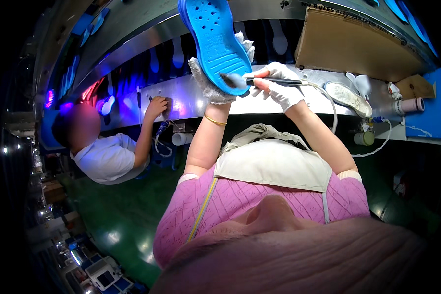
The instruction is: The person picks up shoe soles from a conveyor belt, applies liquid over each sole using a handheld brush applicator, and places the soles back onto the conveyor belt.
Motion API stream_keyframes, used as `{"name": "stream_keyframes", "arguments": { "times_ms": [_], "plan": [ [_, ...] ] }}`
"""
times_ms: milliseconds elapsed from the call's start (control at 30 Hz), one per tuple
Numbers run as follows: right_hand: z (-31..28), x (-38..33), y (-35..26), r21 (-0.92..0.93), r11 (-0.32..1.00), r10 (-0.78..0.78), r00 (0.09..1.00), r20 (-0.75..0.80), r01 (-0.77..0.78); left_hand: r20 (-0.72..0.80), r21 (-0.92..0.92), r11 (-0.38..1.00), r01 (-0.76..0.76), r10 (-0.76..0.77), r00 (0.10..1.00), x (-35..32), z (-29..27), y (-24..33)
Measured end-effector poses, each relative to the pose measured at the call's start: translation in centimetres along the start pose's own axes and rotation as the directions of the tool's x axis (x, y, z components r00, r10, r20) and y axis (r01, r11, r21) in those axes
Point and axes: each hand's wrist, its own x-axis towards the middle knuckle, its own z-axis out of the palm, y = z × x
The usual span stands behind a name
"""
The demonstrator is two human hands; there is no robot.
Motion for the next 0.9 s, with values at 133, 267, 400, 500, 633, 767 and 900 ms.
{"name": "stream_keyframes", "arguments": {
  "times_ms": [133,267,400,500,633,767,900],
  "plan": [
    [-1.1,-0.1,0.7,-0.343,0.812,-0.431,0.882,0.193,0.472,0.026,0.009,1.000,0.016,-0.016,1.000,0.4,0.7,0.2],
    [-0.8,-0.7,0.9,-0.427,0.764,-0.412,0.875,0.254,0.484,0.078,-0.006,0.998,0.059,-0.058,0.995,1.1,0.2,1.3],
    [-2.0,-1.1,0.9,-0.303,0.939,-0.078,0.958,0.275,0.164,0.137,-0.064,0.988,0.138,-0.128,0.982,1.2,-0.2,2.0],
    [-2.6,-1.9,-0.3,-0.131,0.969,0.240,0.928,0.285,-0.210,0.141,-0.061,0.983,0.175,-0.165,0.976,1.4,-0.4,2.3],
    [-2.2,-0.9,-0.5,-0.159,0.956,-0.205,0.951,0.233,0.245,0.066,0.041,0.966,0.256,-0.258,0.964,1.4,-0.4,2.1],
    [-1.2,0.8,-1.9,-0.489,0.537,-0.550,0.725,0.414,0.687,-0.003,0.138,0.931,0.339,-0.342,0.940,1.7,0.3,2.4],
    [-1.6,1.3,-1.3,-0.512,0.606,-0.388,0.788,0.477,0.609,-0.063,0.105,0.908,0.406,-0.401,0.914,2.7,-0.9,3.1]
  ]
}}
